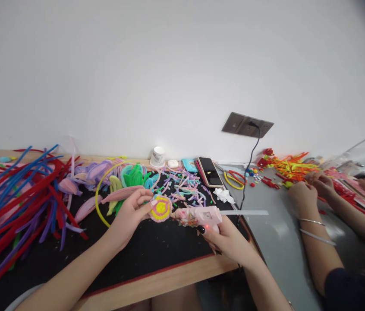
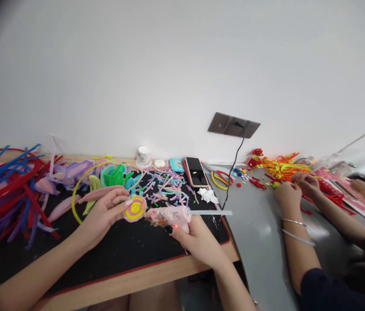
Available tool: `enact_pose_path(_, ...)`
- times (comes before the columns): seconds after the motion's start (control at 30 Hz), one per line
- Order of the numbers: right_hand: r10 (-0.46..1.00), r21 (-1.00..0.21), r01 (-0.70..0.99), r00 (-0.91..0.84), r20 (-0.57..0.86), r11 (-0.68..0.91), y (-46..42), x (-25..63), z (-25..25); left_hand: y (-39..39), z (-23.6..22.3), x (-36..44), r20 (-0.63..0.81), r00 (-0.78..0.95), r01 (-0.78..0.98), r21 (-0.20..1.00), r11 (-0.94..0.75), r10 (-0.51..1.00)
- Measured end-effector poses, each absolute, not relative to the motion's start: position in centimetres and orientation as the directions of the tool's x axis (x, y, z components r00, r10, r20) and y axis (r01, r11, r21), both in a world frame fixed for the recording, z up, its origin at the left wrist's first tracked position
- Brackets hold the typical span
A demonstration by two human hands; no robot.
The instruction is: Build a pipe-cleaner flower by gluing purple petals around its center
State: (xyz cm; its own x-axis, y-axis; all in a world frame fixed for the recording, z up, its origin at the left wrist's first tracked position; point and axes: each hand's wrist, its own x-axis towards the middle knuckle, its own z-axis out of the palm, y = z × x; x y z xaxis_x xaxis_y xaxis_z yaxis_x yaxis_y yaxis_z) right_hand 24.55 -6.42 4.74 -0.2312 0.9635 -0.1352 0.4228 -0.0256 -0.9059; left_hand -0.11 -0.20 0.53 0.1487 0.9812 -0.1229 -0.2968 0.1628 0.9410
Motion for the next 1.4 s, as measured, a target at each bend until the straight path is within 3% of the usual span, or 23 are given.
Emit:
enact_pose_path(0.17, 0.976, -0.896, 0.444, -0.188, -0.113, -0.018, -6.5, 24.4, 4.6, -0.3, 0.7, -0.1, -0.124, 0.131, -0.327, 0.931, 0.161, 0.984)
enact_pose_path(0.3, 0.988, -0.849, 0.519, -0.155, 0.019, 0.098, -6.6, 24.0, 4.4, -0.3, 0.9, 0.0, -0.158, 0.109, -0.367, 0.911, 0.187, 0.981)
enact_pose_path(0.6, 0.949, -0.714, 0.635, -0.284, 0.139, 0.295, -6.9, 22.1, 5.1, 0.1, 0.2, 0.0, -0.19, -0.024, -0.364, 0.916, 0.169, 0.981)
enact_pose_path(1.13, 0.963, -0.726, 0.64, -0.242, 0.12, 0.251, -7.2, 22.2, 5.0, 0.0, 0.7, 0.0, -0.197, -0.044, -0.352, 0.92, 0.169, 0.979)
enact_pose_path(1.4, 0.969, -0.724, 0.648, -0.215, 0.125, 0.237, -7.3, 22.5, 4.5, -0.2, 0.7, 0.0, -0.218, 0.031, -0.336, 0.917, 0.216, 0.975)
